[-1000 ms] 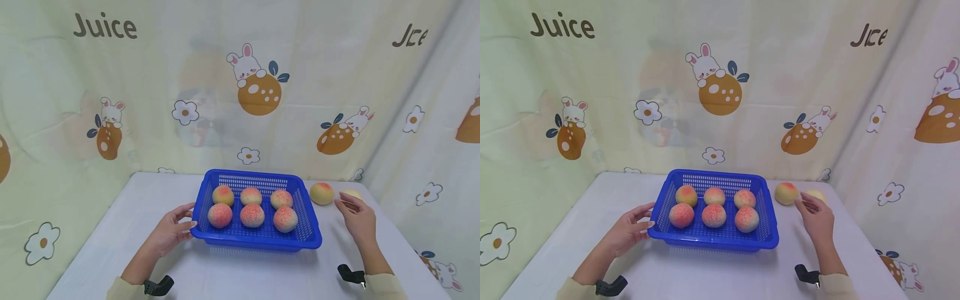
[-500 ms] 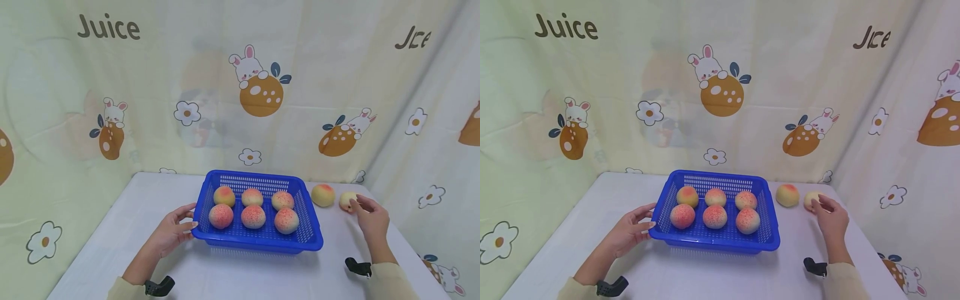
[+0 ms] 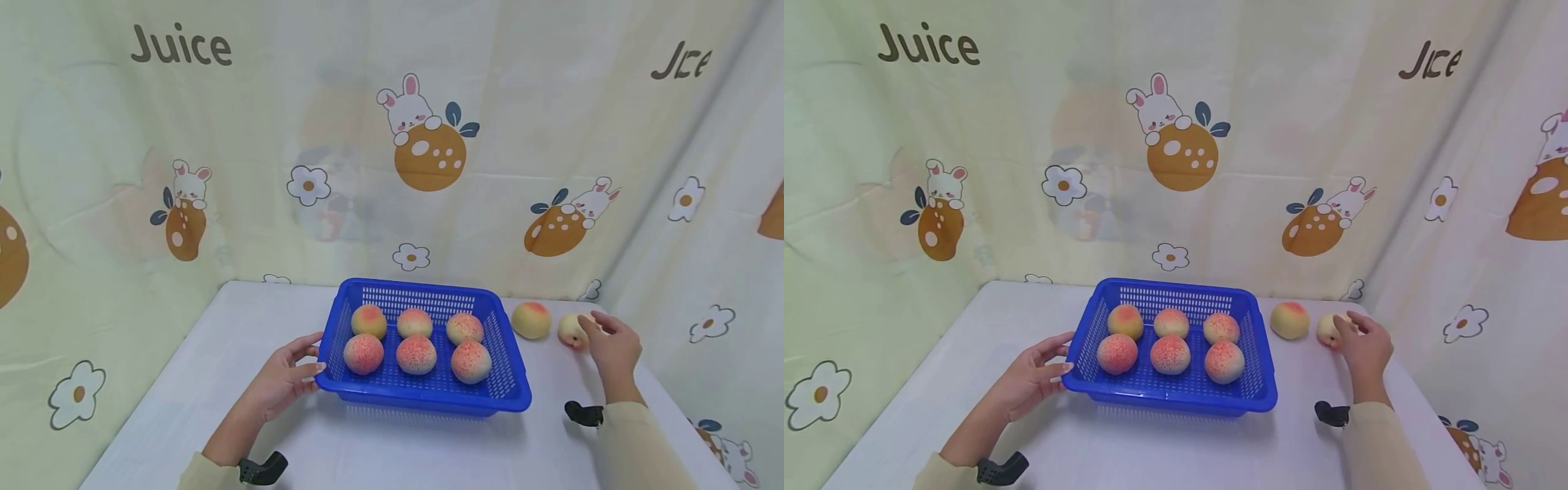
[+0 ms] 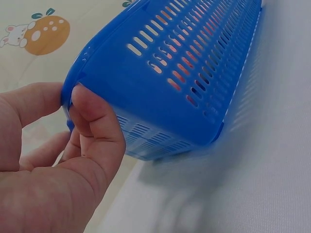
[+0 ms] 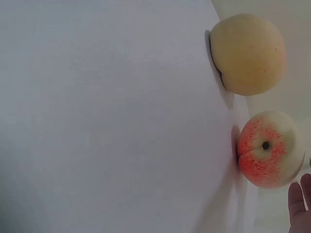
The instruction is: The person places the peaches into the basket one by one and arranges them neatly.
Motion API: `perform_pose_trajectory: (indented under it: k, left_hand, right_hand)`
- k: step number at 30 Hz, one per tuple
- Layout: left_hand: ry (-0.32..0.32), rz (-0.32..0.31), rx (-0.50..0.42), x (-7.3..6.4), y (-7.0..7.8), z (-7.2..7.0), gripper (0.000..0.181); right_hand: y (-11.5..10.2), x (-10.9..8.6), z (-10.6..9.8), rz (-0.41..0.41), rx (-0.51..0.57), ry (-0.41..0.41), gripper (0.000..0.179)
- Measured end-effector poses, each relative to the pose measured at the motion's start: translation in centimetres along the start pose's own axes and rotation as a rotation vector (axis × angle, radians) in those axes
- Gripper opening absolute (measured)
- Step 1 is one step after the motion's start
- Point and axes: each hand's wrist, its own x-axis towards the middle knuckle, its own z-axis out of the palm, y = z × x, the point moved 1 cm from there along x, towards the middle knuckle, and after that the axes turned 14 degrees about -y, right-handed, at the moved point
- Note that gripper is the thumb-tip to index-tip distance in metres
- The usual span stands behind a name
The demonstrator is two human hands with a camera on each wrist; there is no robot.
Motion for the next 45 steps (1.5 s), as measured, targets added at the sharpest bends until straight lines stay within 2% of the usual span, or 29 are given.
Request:
perform_pose_trajectory:
  k: [10, 17, 26, 34, 45]
  left_hand:
    - [0.003, -0.002, 0.009, -0.1, 0.0, 0.1, 0.065]
    - [0.016, -0.011, 0.016, 0.0, 0.2, 0.1, 0.064]
    - [0.007, -0.003, 0.006, 0.0, 0.3, 0.1, 0.066]
    - [-0.005, -0.004, 0.003, -0.1, 0.2, 0.0, 0.067]
    - [-0.016, 0.006, -0.008, -0.2, 0.4, 0.1, 0.067]
  right_hand:
    - [-0.4, 1.1, -0.2, 0.015, -0.054, -0.036, 0.067]
    - [-0.6, 2.1, -0.2, 0.105, -0.067, -0.089, 0.077]
    - [-1.0, 2.8, 0.4, 0.127, -0.071, -0.115, 0.085]
    - [-0.7, 2.6, 0.8, 0.193, -0.032, -0.165, 0.093]
    - [-0.6, 2.2, 0.8, 0.199, -0.008, -0.165, 0.094]
